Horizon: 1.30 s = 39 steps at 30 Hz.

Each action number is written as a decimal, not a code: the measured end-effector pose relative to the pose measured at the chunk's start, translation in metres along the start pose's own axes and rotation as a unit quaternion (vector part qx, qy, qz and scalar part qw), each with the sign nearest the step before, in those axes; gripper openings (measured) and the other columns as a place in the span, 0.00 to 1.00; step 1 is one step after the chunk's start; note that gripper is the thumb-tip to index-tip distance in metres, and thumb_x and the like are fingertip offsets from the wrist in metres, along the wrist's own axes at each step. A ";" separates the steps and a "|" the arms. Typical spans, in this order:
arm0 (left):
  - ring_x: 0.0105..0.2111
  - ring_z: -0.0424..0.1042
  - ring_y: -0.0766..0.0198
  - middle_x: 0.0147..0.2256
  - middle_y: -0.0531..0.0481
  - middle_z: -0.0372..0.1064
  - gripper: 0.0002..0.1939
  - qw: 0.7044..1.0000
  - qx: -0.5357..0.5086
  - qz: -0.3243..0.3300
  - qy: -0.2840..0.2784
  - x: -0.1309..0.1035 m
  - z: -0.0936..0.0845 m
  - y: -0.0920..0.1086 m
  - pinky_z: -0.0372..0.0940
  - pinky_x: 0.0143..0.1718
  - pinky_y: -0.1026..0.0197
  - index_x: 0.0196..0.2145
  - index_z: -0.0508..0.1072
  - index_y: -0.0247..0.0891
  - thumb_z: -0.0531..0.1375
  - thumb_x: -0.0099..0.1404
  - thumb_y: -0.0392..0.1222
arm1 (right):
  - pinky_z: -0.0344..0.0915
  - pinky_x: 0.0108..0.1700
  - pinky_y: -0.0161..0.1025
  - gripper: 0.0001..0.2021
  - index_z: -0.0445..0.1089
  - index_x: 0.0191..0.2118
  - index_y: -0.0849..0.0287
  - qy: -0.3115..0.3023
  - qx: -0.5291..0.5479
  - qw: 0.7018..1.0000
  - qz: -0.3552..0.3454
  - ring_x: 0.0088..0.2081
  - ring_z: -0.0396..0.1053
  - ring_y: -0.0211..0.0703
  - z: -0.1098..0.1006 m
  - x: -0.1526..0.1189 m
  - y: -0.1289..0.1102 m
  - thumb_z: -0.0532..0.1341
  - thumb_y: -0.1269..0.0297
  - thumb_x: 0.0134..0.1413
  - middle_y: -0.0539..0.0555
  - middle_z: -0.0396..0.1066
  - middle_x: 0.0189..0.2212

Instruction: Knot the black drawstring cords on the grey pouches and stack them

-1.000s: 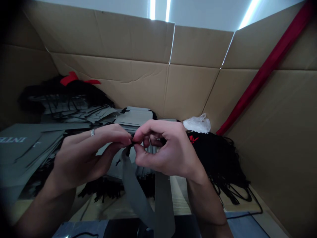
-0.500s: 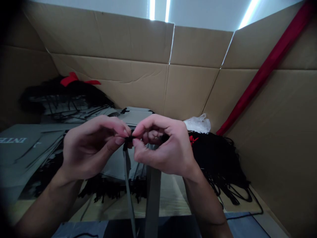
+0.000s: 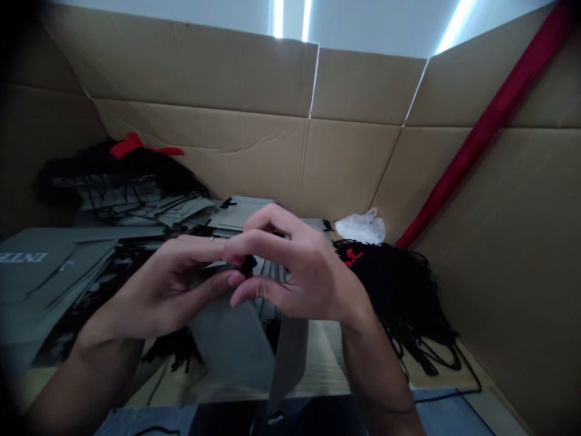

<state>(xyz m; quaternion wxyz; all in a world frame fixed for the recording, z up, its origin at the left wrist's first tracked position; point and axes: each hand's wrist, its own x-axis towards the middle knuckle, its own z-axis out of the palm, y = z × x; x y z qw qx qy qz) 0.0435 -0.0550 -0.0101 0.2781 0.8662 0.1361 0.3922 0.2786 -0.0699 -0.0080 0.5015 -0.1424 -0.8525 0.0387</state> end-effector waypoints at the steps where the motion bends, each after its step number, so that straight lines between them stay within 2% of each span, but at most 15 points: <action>1: 0.31 0.73 0.67 0.32 0.54 0.79 0.09 1.000 0.014 -0.001 -0.004 0.000 0.000 0.001 0.69 0.35 0.67 0.38 0.81 0.37 0.64 0.78 0.34 | 0.72 0.39 0.32 0.09 0.82 0.43 0.60 0.000 0.013 1.000 -0.002 0.38 0.75 0.35 0.001 0.000 0.003 0.80 0.68 0.62 0.52 0.79 0.39; 3: 0.32 0.75 0.67 0.33 0.53 0.80 0.09 0.999 0.039 0.000 0.002 0.000 0.000 0.002 0.70 0.36 0.66 0.37 0.82 0.37 0.63 0.77 0.33 | 0.70 0.37 0.30 0.09 0.80 0.40 0.61 0.007 0.026 1.000 0.007 0.33 0.73 0.32 0.003 0.000 0.006 0.80 0.70 0.62 0.49 0.79 0.34; 5: 0.30 0.74 0.69 0.31 0.55 0.80 0.08 0.998 0.067 0.005 0.017 -0.001 0.002 0.003 0.69 0.35 0.67 0.37 0.83 0.36 0.64 0.76 0.32 | 0.69 0.36 0.29 0.10 0.79 0.38 0.62 0.009 0.015 1.000 0.017 0.32 0.72 0.31 0.005 0.000 0.006 0.80 0.70 0.61 0.49 0.79 0.33; 8: 0.26 0.72 0.71 0.28 0.56 0.79 0.08 0.992 0.112 0.010 0.052 -0.002 0.005 0.003 0.65 0.30 0.68 0.35 0.83 0.36 0.65 0.74 0.33 | 0.71 0.38 0.30 0.09 0.78 0.39 0.62 -0.008 -0.019 1.000 0.020 0.33 0.73 0.32 0.005 -0.001 0.002 0.79 0.69 0.64 0.50 0.78 0.35; 11: 0.26 0.75 0.70 0.29 0.56 0.81 0.06 0.990 0.122 0.008 0.074 -0.004 0.008 0.001 0.66 0.29 0.68 0.35 0.83 0.37 0.68 0.71 0.33 | 0.73 0.39 0.31 0.08 0.77 0.40 0.61 -0.013 -0.046 0.999 0.021 0.34 0.74 0.33 0.005 -0.002 -0.001 0.76 0.71 0.67 0.51 0.79 0.36; 16: 0.26 0.76 0.70 0.28 0.55 0.79 0.08 0.978 0.155 0.043 0.136 -0.004 0.012 0.000 0.67 0.29 0.67 0.36 0.83 0.36 0.65 0.74 0.33 | 0.74 0.42 0.31 0.07 0.77 0.40 0.61 0.033 -0.045 0.998 0.012 0.37 0.75 0.34 0.010 -0.003 -0.002 0.74 0.74 0.68 0.51 0.78 0.35; 20: 0.30 0.77 0.69 0.33 0.51 0.81 0.07 0.968 0.207 0.085 0.115 -0.004 0.012 -0.001 0.68 0.33 0.66 0.41 0.82 0.34 0.63 0.78 0.33 | 0.72 0.40 0.30 0.09 0.78 0.39 0.60 0.048 -0.025 0.998 0.027 0.35 0.74 0.32 0.011 -0.002 -0.005 0.76 0.76 0.64 0.49 0.78 0.35; 24: 0.31 0.78 0.67 0.35 0.51 0.82 0.03 0.963 0.230 0.097 0.097 -0.006 0.011 -0.003 0.69 0.33 0.65 0.39 0.81 0.37 0.65 0.73 0.33 | 0.71 0.39 0.30 0.06 0.79 0.39 0.61 0.016 -0.027 0.999 0.041 0.34 0.73 0.31 0.009 -0.002 -0.010 0.75 0.75 0.66 0.48 0.79 0.34; 27: 0.28 0.78 0.69 0.33 0.57 0.82 0.05 0.960 0.227 0.078 0.146 -0.009 0.014 -0.003 0.69 0.33 0.67 0.43 0.79 0.40 0.67 0.70 0.33 | 0.72 0.42 0.30 0.04 0.81 0.42 0.61 0.008 -0.018 0.999 0.044 0.36 0.76 0.31 0.009 -0.001 -0.013 0.71 0.74 0.71 0.49 0.83 0.37; 29: 0.31 0.81 0.69 0.35 0.57 0.83 0.08 0.958 0.230 0.054 0.161 -0.010 0.016 -0.003 0.70 0.34 0.67 0.46 0.78 0.41 0.67 0.71 0.34 | 0.73 0.42 0.31 0.04 0.81 0.42 0.59 0.016 -0.014 0.998 0.050 0.36 0.77 0.32 0.009 -0.001 -0.014 0.71 0.74 0.71 0.49 0.84 0.38; 31: 0.32 0.81 0.68 0.37 0.56 0.83 0.08 0.965 0.223 0.036 0.133 -0.010 0.017 -0.002 0.70 0.34 0.66 0.47 0.77 0.41 0.66 0.71 0.34 | 0.74 0.40 0.33 0.04 0.80 0.41 0.58 0.025 -0.017 0.998 0.062 0.34 0.76 0.34 0.009 -0.001 -0.014 0.73 0.73 0.69 0.49 0.84 0.37; 34: 0.29 0.75 0.69 0.32 0.56 0.79 0.05 0.980 0.177 0.024 0.083 -0.007 0.015 -0.001 0.67 0.32 0.66 0.41 0.78 0.39 0.65 0.67 0.33 | 0.71 0.36 0.33 0.05 0.81 0.39 0.59 0.012 -0.024 0.997 0.074 0.31 0.74 0.33 0.008 0.000 -0.015 0.76 0.72 0.65 0.48 0.81 0.32; 39: 0.26 0.70 0.69 0.28 0.56 0.74 0.04 0.995 0.029 0.017 0.098 -0.004 0.017 0.001 0.66 0.28 0.66 0.34 0.77 0.37 0.66 0.63 0.30 | 0.70 0.34 0.31 0.06 0.82 0.38 0.60 -0.018 0.030 0.996 0.085 0.29 0.73 0.32 0.007 0.002 -0.017 0.78 0.68 0.65 0.47 0.81 0.30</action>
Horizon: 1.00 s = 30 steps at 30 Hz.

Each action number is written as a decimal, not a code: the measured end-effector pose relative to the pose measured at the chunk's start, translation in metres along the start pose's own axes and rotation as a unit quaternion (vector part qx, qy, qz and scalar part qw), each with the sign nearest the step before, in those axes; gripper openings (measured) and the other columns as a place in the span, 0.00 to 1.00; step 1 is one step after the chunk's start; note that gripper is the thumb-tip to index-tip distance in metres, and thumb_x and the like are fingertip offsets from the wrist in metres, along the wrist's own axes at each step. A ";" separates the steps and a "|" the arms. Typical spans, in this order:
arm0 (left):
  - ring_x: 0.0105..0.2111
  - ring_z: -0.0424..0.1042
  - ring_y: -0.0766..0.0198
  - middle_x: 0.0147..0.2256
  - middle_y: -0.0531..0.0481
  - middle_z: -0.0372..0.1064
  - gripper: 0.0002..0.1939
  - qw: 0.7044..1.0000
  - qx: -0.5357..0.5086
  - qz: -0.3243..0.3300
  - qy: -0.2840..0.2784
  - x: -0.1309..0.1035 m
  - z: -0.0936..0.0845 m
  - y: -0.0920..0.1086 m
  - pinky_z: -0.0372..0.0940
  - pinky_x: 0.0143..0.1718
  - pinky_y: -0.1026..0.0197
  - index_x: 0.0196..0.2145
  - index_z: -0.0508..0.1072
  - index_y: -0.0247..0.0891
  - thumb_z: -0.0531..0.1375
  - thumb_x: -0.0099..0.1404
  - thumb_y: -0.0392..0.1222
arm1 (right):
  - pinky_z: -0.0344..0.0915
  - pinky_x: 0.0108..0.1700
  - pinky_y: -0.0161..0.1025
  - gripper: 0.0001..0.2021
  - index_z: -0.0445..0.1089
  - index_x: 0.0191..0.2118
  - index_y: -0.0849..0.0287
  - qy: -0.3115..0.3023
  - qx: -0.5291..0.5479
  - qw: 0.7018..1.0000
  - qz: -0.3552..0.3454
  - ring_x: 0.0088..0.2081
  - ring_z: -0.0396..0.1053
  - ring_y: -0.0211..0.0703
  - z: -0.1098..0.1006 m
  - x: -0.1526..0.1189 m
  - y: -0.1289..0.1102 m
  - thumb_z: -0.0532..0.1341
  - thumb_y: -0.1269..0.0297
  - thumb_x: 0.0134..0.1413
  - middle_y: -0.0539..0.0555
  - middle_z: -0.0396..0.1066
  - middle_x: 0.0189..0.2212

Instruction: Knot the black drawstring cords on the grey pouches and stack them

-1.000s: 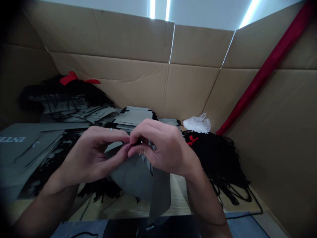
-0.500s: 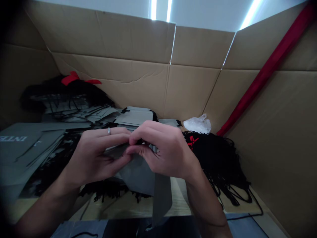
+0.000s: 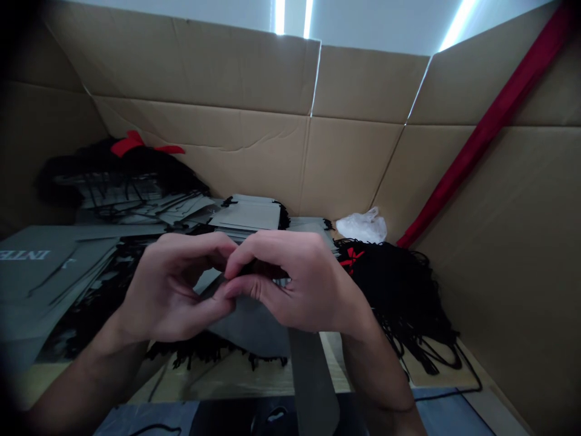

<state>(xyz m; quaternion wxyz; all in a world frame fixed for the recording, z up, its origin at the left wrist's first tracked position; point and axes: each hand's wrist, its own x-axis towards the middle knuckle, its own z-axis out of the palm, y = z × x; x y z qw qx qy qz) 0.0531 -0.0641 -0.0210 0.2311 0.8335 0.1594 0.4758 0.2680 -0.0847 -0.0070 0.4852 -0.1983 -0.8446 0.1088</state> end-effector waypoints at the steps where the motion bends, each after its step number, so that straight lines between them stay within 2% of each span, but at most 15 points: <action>1: 0.26 0.70 0.69 0.29 0.55 0.74 0.05 1.000 -0.021 -0.004 0.007 0.000 0.001 0.000 0.66 0.27 0.66 0.35 0.77 0.37 0.67 0.64 0.30 | 0.70 0.33 0.31 0.06 0.82 0.39 0.60 0.005 0.018 1.000 0.002 0.29 0.74 0.32 0.000 0.000 0.000 0.78 0.67 0.65 0.48 0.82 0.31; 6: 0.26 0.70 0.70 0.28 0.57 0.74 0.04 0.999 -0.021 -0.013 0.023 -0.003 0.003 0.002 0.65 0.28 0.66 0.41 0.74 0.39 0.66 0.72 0.33 | 0.73 0.35 0.29 0.10 0.83 0.39 0.59 0.047 0.054 0.997 -0.005 0.30 0.78 0.33 0.000 -0.001 0.003 0.83 0.67 0.58 0.47 0.84 0.32; 10: 0.27 0.72 0.73 0.31 0.58 0.77 0.04 0.995 0.097 0.008 0.007 -0.005 0.003 0.002 0.65 0.30 0.69 0.45 0.74 0.40 0.63 0.76 0.33 | 0.74 0.36 0.30 0.10 0.82 0.38 0.58 0.063 0.014 0.998 -0.021 0.31 0.77 0.33 -0.003 -0.003 0.003 0.83 0.67 0.57 0.47 0.84 0.32; 14: 0.24 0.67 0.73 0.28 0.60 0.73 0.05 0.979 0.188 0.076 -0.005 -0.005 0.003 0.002 0.61 0.28 0.67 0.45 0.78 0.39 0.63 0.77 0.32 | 0.75 0.37 0.32 0.10 0.82 0.38 0.56 0.040 0.008 0.999 -0.006 0.31 0.78 0.35 -0.006 -0.003 0.002 0.82 0.65 0.59 0.47 0.84 0.33; 18: 0.34 0.76 0.70 0.36 0.54 0.81 0.05 0.988 0.136 0.062 0.026 -0.005 0.004 0.001 0.69 0.38 0.66 0.45 0.80 0.38 0.66 0.74 0.31 | 0.74 0.35 0.33 0.10 0.82 0.38 0.57 0.033 -0.001 0.999 -0.025 0.30 0.78 0.35 -0.007 -0.001 0.002 0.81 0.61 0.61 0.49 0.84 0.32; 23: 0.30 0.72 0.70 0.34 0.55 0.78 0.07 0.998 0.050 0.008 0.026 -0.005 0.006 -0.001 0.67 0.30 0.67 0.44 0.79 0.39 0.70 0.69 0.32 | 0.74 0.38 0.30 0.10 0.82 0.38 0.59 0.007 0.000 1.000 -0.022 0.31 0.77 0.33 -0.007 0.000 0.003 0.80 0.62 0.64 0.48 0.83 0.32; 30: 0.28 0.76 0.67 0.32 0.54 0.79 0.07 0.999 -0.018 -0.022 -0.014 -0.005 0.011 0.002 0.67 0.28 0.66 0.41 0.73 0.41 0.64 0.69 0.31 | 0.71 0.34 0.29 0.10 0.82 0.39 0.59 -0.027 0.049 0.998 -0.021 0.29 0.75 0.30 -0.011 -0.003 0.004 0.81 0.62 0.61 0.46 0.84 0.32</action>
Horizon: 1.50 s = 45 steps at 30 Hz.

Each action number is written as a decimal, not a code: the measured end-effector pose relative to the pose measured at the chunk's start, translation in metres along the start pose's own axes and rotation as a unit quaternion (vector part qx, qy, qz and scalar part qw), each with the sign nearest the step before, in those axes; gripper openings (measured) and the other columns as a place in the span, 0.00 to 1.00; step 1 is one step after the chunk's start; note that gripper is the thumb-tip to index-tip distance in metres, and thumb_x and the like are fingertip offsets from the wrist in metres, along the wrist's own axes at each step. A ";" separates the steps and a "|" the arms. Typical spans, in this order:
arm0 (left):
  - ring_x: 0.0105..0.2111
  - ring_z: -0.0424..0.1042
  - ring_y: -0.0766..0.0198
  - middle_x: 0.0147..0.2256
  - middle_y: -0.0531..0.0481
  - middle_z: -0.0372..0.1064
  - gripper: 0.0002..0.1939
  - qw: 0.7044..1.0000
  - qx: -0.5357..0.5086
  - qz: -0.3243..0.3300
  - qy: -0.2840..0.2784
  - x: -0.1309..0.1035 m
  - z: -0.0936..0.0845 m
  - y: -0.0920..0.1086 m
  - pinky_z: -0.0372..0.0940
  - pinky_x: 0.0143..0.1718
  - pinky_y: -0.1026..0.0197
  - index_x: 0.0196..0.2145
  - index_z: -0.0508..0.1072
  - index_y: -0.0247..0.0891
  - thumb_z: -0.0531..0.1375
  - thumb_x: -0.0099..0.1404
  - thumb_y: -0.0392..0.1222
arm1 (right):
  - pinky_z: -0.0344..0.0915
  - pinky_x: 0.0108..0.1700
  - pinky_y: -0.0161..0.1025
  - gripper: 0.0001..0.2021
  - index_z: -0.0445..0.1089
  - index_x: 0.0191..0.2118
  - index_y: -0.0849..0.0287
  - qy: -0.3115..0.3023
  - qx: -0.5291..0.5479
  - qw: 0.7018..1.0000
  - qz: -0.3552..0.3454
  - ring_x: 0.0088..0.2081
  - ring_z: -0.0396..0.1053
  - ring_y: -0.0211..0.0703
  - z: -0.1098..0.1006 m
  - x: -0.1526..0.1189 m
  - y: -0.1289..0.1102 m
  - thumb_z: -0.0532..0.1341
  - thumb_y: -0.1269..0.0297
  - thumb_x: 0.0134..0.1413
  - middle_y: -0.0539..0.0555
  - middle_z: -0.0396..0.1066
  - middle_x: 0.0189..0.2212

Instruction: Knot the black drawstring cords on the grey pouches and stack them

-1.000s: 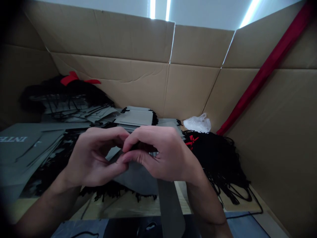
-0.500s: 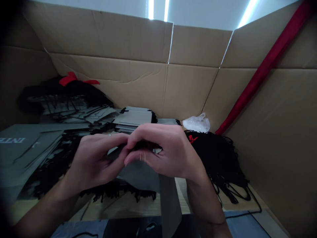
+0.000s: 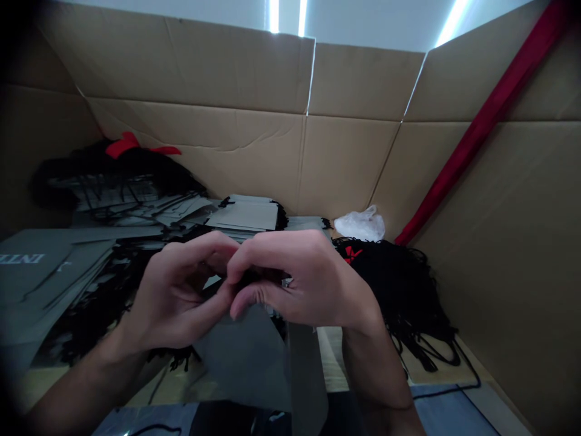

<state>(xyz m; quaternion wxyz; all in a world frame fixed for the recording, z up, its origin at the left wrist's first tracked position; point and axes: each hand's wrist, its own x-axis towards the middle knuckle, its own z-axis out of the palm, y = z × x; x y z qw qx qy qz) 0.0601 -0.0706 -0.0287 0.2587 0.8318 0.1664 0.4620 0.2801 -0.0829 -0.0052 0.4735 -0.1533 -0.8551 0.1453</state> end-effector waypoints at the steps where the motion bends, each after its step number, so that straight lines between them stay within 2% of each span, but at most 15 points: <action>1: 0.28 0.76 0.68 0.31 0.54 0.79 0.07 1.000 -0.003 -0.004 -0.004 0.000 0.000 0.001 0.67 0.28 0.66 0.41 0.73 0.41 0.64 0.69 0.31 | 0.71 0.33 0.29 0.11 0.82 0.39 0.59 -0.001 -0.001 1.000 0.000 0.28 0.74 0.29 -0.001 0.000 0.000 0.81 0.62 0.61 0.46 0.83 0.31; 7: 0.30 0.76 0.66 0.29 0.56 0.75 0.08 0.998 -0.027 -0.045 -0.026 0.001 0.000 0.001 0.67 0.30 0.65 0.42 0.72 0.41 0.66 0.69 0.31 | 0.70 0.33 0.32 0.10 0.81 0.37 0.57 -0.024 -0.040 0.999 0.009 0.26 0.70 0.31 -0.005 -0.003 -0.001 0.79 0.61 0.65 0.46 0.82 0.30; 11: 0.28 0.71 0.67 0.29 0.57 0.75 0.10 0.995 -0.001 -0.081 -0.052 0.004 -0.002 -0.001 0.64 0.29 0.65 0.45 0.72 0.41 0.66 0.69 0.33 | 0.70 0.36 0.33 0.06 0.79 0.39 0.57 -0.048 -0.082 0.995 -0.007 0.30 0.74 0.34 -0.003 -0.002 0.004 0.74 0.71 0.68 0.48 0.84 0.34; 14: 0.27 0.65 0.68 0.29 0.57 0.73 0.03 0.991 0.075 -0.069 -0.092 0.007 -0.004 -0.003 0.59 0.29 0.64 0.40 0.75 0.39 0.62 0.73 0.33 | 0.69 0.36 0.33 0.07 0.77 0.38 0.58 -0.046 -0.113 0.993 0.005 0.31 0.73 0.35 0.000 0.000 0.008 0.72 0.75 0.66 0.48 0.81 0.32; 16: 0.27 0.63 0.69 0.29 0.57 0.73 0.09 0.986 0.109 -0.057 -0.116 0.008 -0.006 -0.005 0.58 0.29 0.64 0.37 0.76 0.37 0.57 0.76 0.33 | 0.69 0.35 0.33 0.07 0.76 0.37 0.58 -0.036 -0.128 0.991 0.018 0.30 0.72 0.35 0.001 0.002 0.009 0.71 0.75 0.67 0.48 0.78 0.31; 18: 0.27 0.65 0.69 0.30 0.56 0.75 0.12 0.984 0.120 -0.055 -0.119 0.009 -0.009 -0.006 0.59 0.30 0.64 0.38 0.77 0.36 0.55 0.78 0.33 | 0.70 0.37 0.33 0.06 0.78 0.39 0.59 -0.027 -0.126 0.992 0.018 0.32 0.73 0.36 0.002 0.003 0.011 0.69 0.75 0.69 0.49 0.81 0.33; 22: 0.29 0.70 0.68 0.32 0.53 0.78 0.15 0.984 0.138 -0.054 -0.100 0.007 -0.015 -0.002 0.60 0.32 0.63 0.36 0.77 0.35 0.55 0.81 0.36 | 0.74 0.42 0.33 0.03 0.83 0.42 0.60 0.013 -0.075 0.997 -0.009 0.36 0.79 0.36 0.006 0.005 0.016 0.71 0.72 0.71 0.52 0.85 0.36; 25: 0.26 0.63 0.69 0.28 0.56 0.71 0.16 0.981 0.156 -0.040 -0.105 0.007 -0.018 0.001 0.57 0.29 0.63 0.36 0.77 0.35 0.55 0.83 0.38 | 0.72 0.36 0.31 0.06 0.83 0.37 0.61 0.042 -0.023 0.999 0.005 0.32 0.77 0.35 0.007 0.006 0.019 0.76 0.67 0.68 0.50 0.83 0.32; 28: 0.25 0.56 0.70 0.26 0.59 0.62 0.15 0.984 0.149 0.019 -0.101 0.007 -0.021 0.002 0.54 0.27 0.64 0.36 0.75 0.36 0.55 0.83 0.36 | 0.71 0.32 0.28 0.08 0.82 0.37 0.62 0.050 0.086 0.994 0.044 0.30 0.77 0.34 0.007 0.007 0.020 0.78 0.66 0.65 0.50 0.82 0.30; 30: 0.26 0.55 0.71 0.27 0.59 0.60 0.14 0.985 0.136 0.059 -0.093 0.006 -0.022 0.002 0.54 0.28 0.65 0.35 0.72 0.36 0.55 0.82 0.33 | 0.71 0.30 0.26 0.08 0.82 0.37 0.63 0.048 0.170 0.982 0.067 0.29 0.78 0.33 0.008 0.007 0.020 0.79 0.68 0.63 0.50 0.81 0.29; 33: 0.27 0.57 0.70 0.29 0.58 0.62 0.13 0.985 0.123 0.078 -0.091 0.006 -0.023 0.002 0.56 0.30 0.65 0.35 0.70 0.38 0.55 0.81 0.31 | 0.71 0.30 0.27 0.08 0.82 0.38 0.65 0.043 0.292 0.951 0.092 0.28 0.77 0.33 0.010 0.007 0.021 0.80 0.68 0.62 0.52 0.81 0.29; 37: 0.28 0.62 0.71 0.29 0.58 0.66 0.13 0.988 0.059 0.095 -0.106 0.007 -0.026 0.002 0.59 0.31 0.67 0.35 0.69 0.38 0.56 0.81 0.30 | 0.66 0.28 0.30 0.11 0.82 0.38 0.64 0.038 0.410 0.902 0.131 0.26 0.72 0.33 0.018 0.004 0.024 0.79 0.62 0.64 0.51 0.78 0.29; 41: 0.28 0.63 0.70 0.29 0.57 0.67 0.12 0.989 0.030 0.084 -0.118 0.007 -0.029 0.005 0.60 0.31 0.67 0.36 0.70 0.39 0.56 0.80 0.29 | 0.59 0.24 0.29 0.13 0.81 0.38 0.63 0.031 0.444 0.884 0.142 0.22 0.63 0.29 0.021 0.004 0.026 0.79 0.59 0.65 0.49 0.74 0.27; 43: 0.27 0.60 0.70 0.28 0.57 0.65 0.13 0.990 0.056 0.070 -0.105 0.006 -0.028 0.007 0.58 0.29 0.66 0.36 0.70 0.38 0.56 0.80 0.31 | 0.63 0.26 0.29 0.12 0.82 0.39 0.62 0.026 0.423 0.895 0.138 0.25 0.66 0.31 0.020 0.005 0.026 0.80 0.60 0.62 0.50 0.75 0.29; 45: 0.26 0.59 0.70 0.28 0.57 0.63 0.13 0.990 0.086 0.059 -0.099 0.005 -0.026 0.010 0.56 0.28 0.65 0.35 0.70 0.38 0.55 0.81 0.32 | 0.66 0.27 0.29 0.13 0.83 0.39 0.61 0.031 0.384 0.914 0.130 0.27 0.71 0.33 0.017 0.007 0.024 0.84 0.66 0.54 0.51 0.77 0.30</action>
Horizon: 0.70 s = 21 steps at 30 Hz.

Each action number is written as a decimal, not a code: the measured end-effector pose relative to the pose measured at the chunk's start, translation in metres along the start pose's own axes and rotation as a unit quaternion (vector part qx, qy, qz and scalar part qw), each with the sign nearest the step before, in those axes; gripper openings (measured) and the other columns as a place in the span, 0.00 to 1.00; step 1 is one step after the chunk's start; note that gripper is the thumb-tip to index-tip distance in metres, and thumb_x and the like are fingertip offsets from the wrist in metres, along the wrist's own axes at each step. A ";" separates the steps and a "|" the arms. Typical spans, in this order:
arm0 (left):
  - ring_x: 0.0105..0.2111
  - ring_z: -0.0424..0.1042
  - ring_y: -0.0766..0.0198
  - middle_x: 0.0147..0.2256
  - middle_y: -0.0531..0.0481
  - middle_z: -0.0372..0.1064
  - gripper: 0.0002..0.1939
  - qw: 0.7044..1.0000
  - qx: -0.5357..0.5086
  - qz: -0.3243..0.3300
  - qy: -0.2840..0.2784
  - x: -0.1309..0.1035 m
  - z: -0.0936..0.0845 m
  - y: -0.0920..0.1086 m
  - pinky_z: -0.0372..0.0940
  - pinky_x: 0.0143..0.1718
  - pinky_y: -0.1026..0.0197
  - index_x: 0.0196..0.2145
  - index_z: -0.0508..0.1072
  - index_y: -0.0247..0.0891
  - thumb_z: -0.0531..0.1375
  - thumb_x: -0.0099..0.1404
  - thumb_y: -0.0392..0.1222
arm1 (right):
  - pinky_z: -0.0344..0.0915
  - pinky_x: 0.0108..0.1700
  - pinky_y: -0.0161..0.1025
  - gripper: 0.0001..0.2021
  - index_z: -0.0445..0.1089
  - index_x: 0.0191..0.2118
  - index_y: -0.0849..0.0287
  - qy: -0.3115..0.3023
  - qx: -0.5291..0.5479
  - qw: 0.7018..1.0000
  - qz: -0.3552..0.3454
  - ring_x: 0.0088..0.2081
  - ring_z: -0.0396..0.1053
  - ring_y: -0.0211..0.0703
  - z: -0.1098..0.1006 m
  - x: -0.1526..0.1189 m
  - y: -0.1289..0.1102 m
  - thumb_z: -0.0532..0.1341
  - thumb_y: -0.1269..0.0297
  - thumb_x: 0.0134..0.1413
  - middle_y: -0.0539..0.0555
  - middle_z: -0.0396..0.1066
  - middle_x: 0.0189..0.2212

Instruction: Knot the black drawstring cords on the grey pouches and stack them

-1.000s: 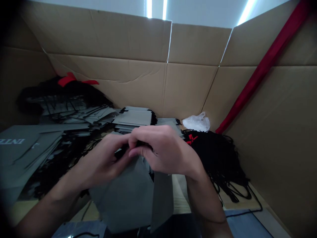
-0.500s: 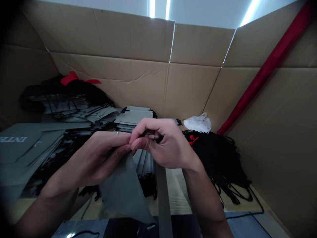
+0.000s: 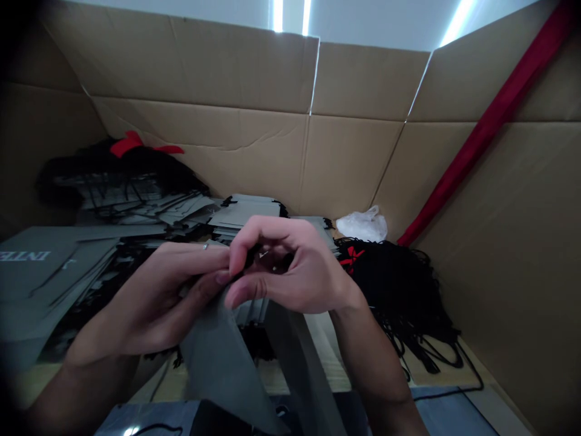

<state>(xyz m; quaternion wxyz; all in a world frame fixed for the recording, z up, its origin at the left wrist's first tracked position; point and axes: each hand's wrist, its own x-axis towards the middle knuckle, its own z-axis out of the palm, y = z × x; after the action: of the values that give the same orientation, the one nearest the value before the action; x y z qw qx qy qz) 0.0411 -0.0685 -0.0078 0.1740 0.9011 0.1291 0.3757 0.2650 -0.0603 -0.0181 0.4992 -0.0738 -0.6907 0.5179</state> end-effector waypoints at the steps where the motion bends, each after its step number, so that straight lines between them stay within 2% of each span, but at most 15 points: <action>1: 0.26 0.59 0.70 0.28 0.57 0.63 0.13 1.000 0.006 -0.004 0.000 0.000 0.001 0.001 0.56 0.28 0.65 0.36 0.71 0.38 0.55 0.81 0.32 | 0.69 0.28 0.29 0.14 0.83 0.38 0.61 0.000 -0.016 1.000 -0.008 0.28 0.74 0.34 0.000 0.000 -0.002 0.85 0.70 0.51 0.51 0.79 0.31; 3: 0.26 0.58 0.71 0.28 0.58 0.62 0.12 1.000 0.001 -0.003 0.000 0.000 0.004 0.002 0.56 0.29 0.65 0.38 0.71 0.38 0.55 0.82 0.33 | 0.74 0.31 0.29 0.13 0.83 0.38 0.61 0.000 -0.025 0.999 -0.020 0.30 0.79 0.37 0.000 0.000 -0.004 0.84 0.76 0.51 0.52 0.81 0.30; 6: 0.26 0.57 0.71 0.28 0.60 0.59 0.11 1.000 -0.012 0.022 0.004 0.000 0.008 0.000 0.55 0.29 0.64 0.38 0.70 0.38 0.56 0.83 0.35 | 0.80 0.36 0.32 0.09 0.84 0.39 0.62 -0.005 -0.003 1.000 -0.026 0.33 0.84 0.41 0.000 -0.001 -0.006 0.80 0.80 0.57 0.53 0.83 0.31; 10: 0.27 0.58 0.69 0.28 0.58 0.58 0.12 0.998 0.002 0.055 0.008 0.000 0.010 -0.003 0.54 0.29 0.62 0.36 0.67 0.40 0.58 0.82 0.33 | 0.79 0.36 0.32 0.10 0.84 0.39 0.62 0.002 0.035 0.999 -0.004 0.32 0.83 0.39 0.000 -0.003 -0.004 0.80 0.80 0.55 0.53 0.83 0.31; 16: 0.28 0.59 0.69 0.29 0.57 0.58 0.13 0.995 -0.023 0.092 0.004 -0.001 0.011 -0.002 0.56 0.29 0.62 0.33 0.65 0.39 0.58 0.77 0.28 | 0.72 0.32 0.32 0.11 0.84 0.35 0.61 0.006 0.118 0.992 0.049 0.30 0.77 0.38 0.002 -0.006 0.002 0.84 0.72 0.51 0.52 0.82 0.29; 21: 0.29 0.60 0.68 0.29 0.56 0.59 0.13 0.995 -0.012 0.099 0.016 -0.004 0.012 -0.001 0.58 0.30 0.61 0.33 0.65 0.39 0.58 0.78 0.29 | 0.57 0.24 0.30 0.09 0.81 0.35 0.62 0.000 0.146 0.986 0.078 0.23 0.63 0.31 0.004 -0.004 0.002 0.81 0.68 0.56 0.49 0.75 0.26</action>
<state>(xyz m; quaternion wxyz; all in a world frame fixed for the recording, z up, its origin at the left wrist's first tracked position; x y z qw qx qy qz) 0.0464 -0.0719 -0.0187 0.1445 0.9013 0.0373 0.4067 0.2625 -0.0643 -0.0221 0.4632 -0.0537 -0.5997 0.6504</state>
